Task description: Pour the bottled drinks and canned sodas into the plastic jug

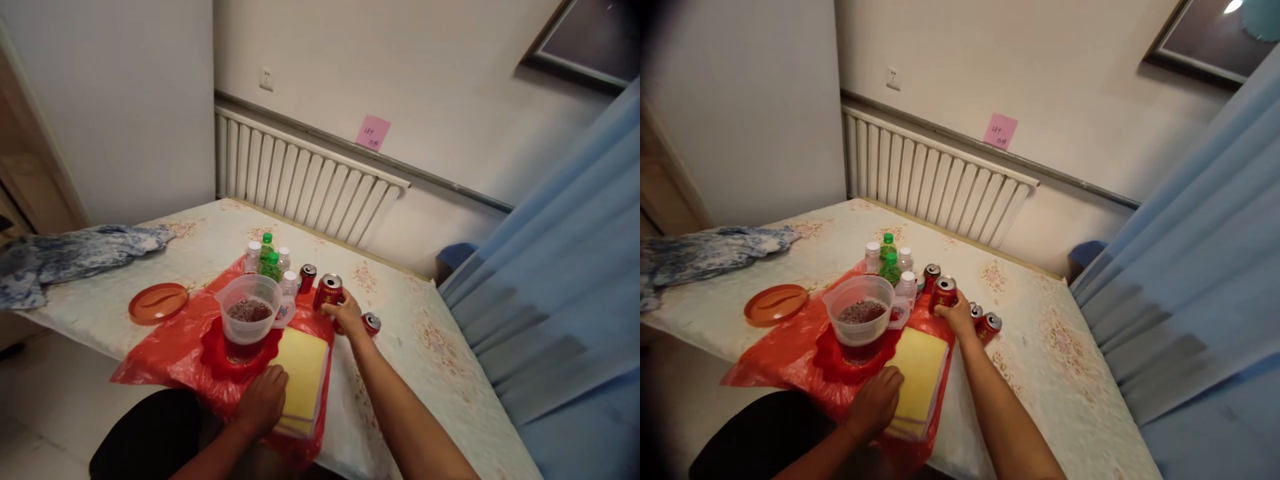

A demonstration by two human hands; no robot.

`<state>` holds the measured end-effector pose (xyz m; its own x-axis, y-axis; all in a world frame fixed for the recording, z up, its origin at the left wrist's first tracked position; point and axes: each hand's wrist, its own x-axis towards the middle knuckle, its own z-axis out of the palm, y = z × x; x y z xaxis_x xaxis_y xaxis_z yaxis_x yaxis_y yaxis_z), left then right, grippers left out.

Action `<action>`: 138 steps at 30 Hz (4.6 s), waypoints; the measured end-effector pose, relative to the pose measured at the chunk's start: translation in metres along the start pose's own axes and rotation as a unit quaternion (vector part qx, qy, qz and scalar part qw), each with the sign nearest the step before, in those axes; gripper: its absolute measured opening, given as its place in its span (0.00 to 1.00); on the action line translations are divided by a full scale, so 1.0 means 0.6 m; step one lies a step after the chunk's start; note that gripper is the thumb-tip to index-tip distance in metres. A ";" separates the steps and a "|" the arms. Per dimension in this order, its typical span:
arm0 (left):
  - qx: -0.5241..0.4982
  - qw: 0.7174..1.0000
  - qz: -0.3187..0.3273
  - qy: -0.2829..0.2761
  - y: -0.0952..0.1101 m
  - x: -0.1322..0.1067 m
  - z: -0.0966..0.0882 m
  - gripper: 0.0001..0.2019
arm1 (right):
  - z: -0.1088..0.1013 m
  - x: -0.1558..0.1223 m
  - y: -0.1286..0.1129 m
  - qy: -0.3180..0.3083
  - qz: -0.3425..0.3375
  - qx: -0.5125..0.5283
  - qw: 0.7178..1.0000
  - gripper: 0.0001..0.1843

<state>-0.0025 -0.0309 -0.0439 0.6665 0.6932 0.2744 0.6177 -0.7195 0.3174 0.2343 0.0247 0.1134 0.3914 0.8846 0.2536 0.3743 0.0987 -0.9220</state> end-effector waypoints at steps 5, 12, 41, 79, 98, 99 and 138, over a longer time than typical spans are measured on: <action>0.003 1.000 0.003 0.018 -0.004 -0.001 0.008 0.12 | 0.073 0.014 0.093 0.024 0.032 0.017 0.999 0.31; -0.001 1.000 0.002 0.011 -0.005 -0.002 0.007 0.13 | 0.126 0.050 0.151 0.078 0.044 0.004 0.996 0.36; 0.020 0.994 0.056 0.096 -0.014 0.006 0.011 0.12 | -0.145 -0.134 0.246 0.292 0.064 -0.064 0.952 0.36; -0.001 1.000 -0.015 -0.007 0.000 -0.003 0.005 0.10 | 0.057 -0.033 -0.165 -0.074 -0.396 -0.404 0.821 0.36; 0.002 1.000 -0.013 0.006 0.001 -0.007 0.010 0.09 | 0.084 -0.007 -0.215 -0.101 -0.486 -0.496 0.712 0.22; 0.002 1.000 -0.014 0.005 0.001 -0.006 0.010 0.09 | 0.085 -0.007 -0.216 -0.103 -0.486 -0.497 0.712 0.22; -0.014 1.000 -0.014 0.002 0.005 -0.007 -0.002 0.10 | 0.079 -0.005 -0.188 -0.117 -0.434 -0.446 0.774 0.32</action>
<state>-0.0037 -0.0358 -0.0431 0.6476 0.7129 0.2691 0.6240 -0.6988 0.3496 0.1510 0.0321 0.2029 -0.4564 0.7299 0.5089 0.8834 0.4402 0.1609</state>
